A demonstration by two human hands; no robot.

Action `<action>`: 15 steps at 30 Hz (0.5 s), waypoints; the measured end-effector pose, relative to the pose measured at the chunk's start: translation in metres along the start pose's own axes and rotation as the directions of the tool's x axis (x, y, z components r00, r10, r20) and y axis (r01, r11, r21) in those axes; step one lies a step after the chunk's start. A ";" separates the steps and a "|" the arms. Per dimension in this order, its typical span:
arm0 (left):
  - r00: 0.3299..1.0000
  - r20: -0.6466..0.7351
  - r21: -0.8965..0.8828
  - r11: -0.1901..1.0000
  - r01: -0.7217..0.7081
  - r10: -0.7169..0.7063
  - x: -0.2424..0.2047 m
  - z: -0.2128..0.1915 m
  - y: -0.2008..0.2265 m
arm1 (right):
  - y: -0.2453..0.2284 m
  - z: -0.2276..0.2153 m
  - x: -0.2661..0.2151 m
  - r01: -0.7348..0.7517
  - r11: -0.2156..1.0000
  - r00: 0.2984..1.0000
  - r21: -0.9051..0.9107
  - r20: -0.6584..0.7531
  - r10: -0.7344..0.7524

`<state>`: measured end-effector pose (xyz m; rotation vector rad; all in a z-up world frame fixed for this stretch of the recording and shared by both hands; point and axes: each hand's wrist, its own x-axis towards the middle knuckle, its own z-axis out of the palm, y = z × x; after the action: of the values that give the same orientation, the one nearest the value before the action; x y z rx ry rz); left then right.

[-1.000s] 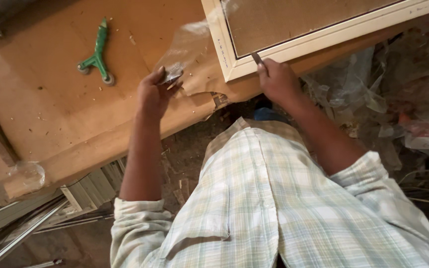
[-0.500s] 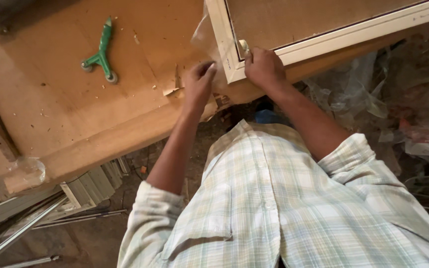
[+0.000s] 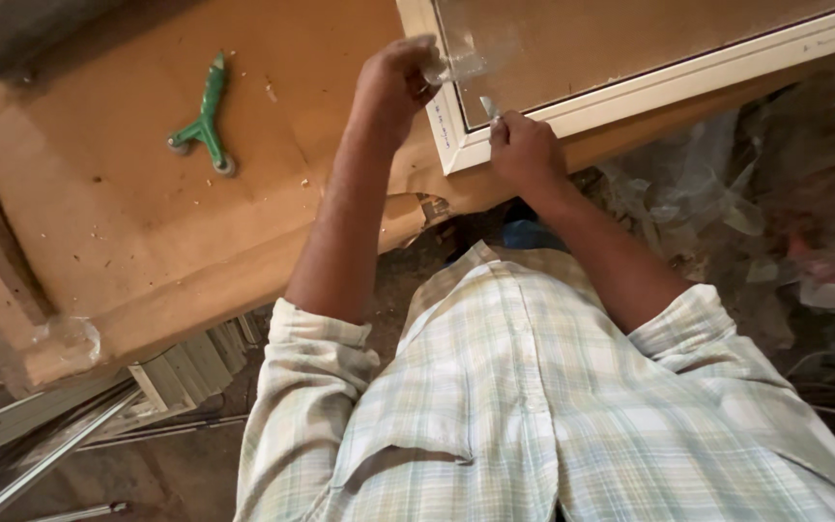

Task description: The person uses a utility knife to carefully cut and peel protective plastic film from the edges and surface of a rectangular window frame. The person works methodically around the perimeter and then removes the remaining film from the center area.

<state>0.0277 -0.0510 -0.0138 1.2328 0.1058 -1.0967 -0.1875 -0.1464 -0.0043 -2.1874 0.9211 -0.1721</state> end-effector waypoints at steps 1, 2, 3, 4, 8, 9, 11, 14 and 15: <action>0.998 0.054 -0.085 0.996 0.019 -0.015 0.002 -0.001 0.002 | 0.002 0.001 -0.001 0.011 1.000 1.000 0.000 -0.009 -0.011; 0.994 0.110 -0.169 0.985 0.041 -0.022 0.004 -0.002 0.004 | 0.004 0.002 -0.001 0.004 1.000 1.000 0.017 0.000 -0.004; 0.990 0.143 -0.080 0.997 0.010 0.001 0.004 -0.002 0.006 | 0.005 0.002 -0.001 -0.004 0.999 1.000 0.033 0.010 0.003; 0.984 0.179 0.008 1.000 -0.025 0.023 0.001 -0.003 0.007 | 0.005 0.002 0.000 -0.010 0.999 1.000 0.049 0.018 0.009; 0.915 0.383 0.455 0.836 -0.307 0.127 -0.006 0.004 0.006 | 0.003 0.001 0.001 -0.048 0.999 0.998 -0.001 0.048 0.048; 0.917 0.348 0.602 0.703 -0.378 0.195 -0.008 0.008 0.003 | 0.002 0.000 0.001 -0.044 0.999 0.998 0.004 0.053 0.044; 0.889 0.304 0.832 0.358 -0.423 0.342 -0.009 0.019 -0.006 | 0.000 -0.002 -0.001 -0.038 0.999 0.998 0.019 0.050 0.037; 0.840 0.350 0.901 0.098 -0.423 0.415 -0.009 0.031 -0.017 | -0.005 -0.004 -0.005 -0.030 0.999 0.999 0.041 0.044 0.028; 0.814 0.380 0.893 0.054 -0.446 0.440 -0.008 0.033 -0.019 | -0.006 -0.005 -0.007 -0.028 0.999 0.998 0.042 0.054 0.026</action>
<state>-0.0056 -0.0711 -0.0094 2.1974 -1.1548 -0.4720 -0.1908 -0.1417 0.0043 -2.1286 0.9087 -0.1188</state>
